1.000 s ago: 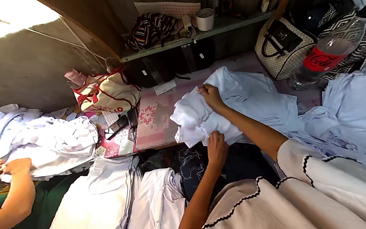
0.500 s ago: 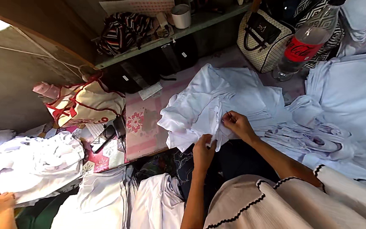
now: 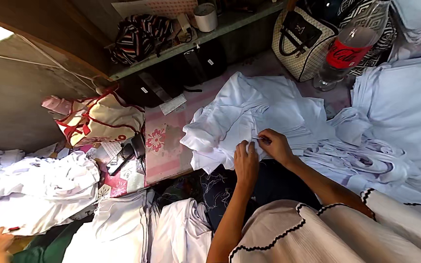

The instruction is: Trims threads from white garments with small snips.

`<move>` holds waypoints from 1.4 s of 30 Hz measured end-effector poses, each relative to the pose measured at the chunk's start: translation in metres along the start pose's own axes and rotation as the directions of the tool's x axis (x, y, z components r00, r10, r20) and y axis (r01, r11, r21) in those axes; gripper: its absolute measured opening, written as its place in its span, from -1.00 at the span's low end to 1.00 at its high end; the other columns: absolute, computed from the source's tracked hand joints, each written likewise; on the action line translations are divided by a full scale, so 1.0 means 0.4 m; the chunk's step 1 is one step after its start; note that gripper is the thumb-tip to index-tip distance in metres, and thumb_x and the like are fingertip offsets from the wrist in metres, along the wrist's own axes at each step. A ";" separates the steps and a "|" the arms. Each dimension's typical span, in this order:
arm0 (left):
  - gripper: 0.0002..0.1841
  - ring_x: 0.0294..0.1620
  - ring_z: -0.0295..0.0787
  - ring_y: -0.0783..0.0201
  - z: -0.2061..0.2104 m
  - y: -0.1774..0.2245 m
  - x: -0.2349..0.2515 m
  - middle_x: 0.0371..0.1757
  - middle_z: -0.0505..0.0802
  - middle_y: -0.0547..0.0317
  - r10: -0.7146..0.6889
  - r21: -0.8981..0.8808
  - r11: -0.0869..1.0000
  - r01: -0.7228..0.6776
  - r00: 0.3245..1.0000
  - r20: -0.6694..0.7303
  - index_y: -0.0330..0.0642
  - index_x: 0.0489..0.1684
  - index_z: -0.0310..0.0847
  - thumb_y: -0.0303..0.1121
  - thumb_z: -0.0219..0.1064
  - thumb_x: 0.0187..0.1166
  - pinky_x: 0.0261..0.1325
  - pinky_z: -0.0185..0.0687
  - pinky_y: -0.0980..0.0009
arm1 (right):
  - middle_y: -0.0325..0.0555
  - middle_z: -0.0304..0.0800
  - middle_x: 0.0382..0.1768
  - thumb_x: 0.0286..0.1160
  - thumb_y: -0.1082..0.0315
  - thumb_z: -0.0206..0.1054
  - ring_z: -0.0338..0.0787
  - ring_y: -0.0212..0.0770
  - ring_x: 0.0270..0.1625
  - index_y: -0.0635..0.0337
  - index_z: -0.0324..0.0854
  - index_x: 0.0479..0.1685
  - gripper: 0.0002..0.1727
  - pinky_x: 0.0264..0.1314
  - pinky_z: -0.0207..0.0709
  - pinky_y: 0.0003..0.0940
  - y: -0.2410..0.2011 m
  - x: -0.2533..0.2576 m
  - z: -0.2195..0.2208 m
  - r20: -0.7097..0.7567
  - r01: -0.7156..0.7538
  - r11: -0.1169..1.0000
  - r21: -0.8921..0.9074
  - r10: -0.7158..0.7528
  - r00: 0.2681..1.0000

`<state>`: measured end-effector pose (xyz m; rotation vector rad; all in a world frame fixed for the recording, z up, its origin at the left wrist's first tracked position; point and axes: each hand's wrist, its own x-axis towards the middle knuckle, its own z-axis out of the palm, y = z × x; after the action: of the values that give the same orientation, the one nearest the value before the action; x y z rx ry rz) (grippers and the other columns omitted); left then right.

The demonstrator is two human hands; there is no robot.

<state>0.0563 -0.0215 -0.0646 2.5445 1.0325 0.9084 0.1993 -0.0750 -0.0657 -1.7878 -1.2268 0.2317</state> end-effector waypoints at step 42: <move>-0.89 -0.09 0.85 -0.05 0.085 -0.086 0.025 -0.19 0.88 -0.16 0.058 -0.106 0.992 -0.075 0.986 -0.154 -0.38 -0.31 0.89 -0.60 0.40 0.44 0.01 0.79 0.24 | -0.36 0.55 -0.41 0.92 0.17 -0.06 0.47 -0.55 -0.50 0.27 0.67 0.12 -0.58 -0.37 0.40 -0.62 -0.029 0.016 -0.083 0.658 -0.623 0.720 0.307 0.313 0.685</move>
<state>0.0647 0.0105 -0.1014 2.4617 0.9137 1.1588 0.2148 -0.0881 -0.0366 -1.5561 -0.8911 1.3780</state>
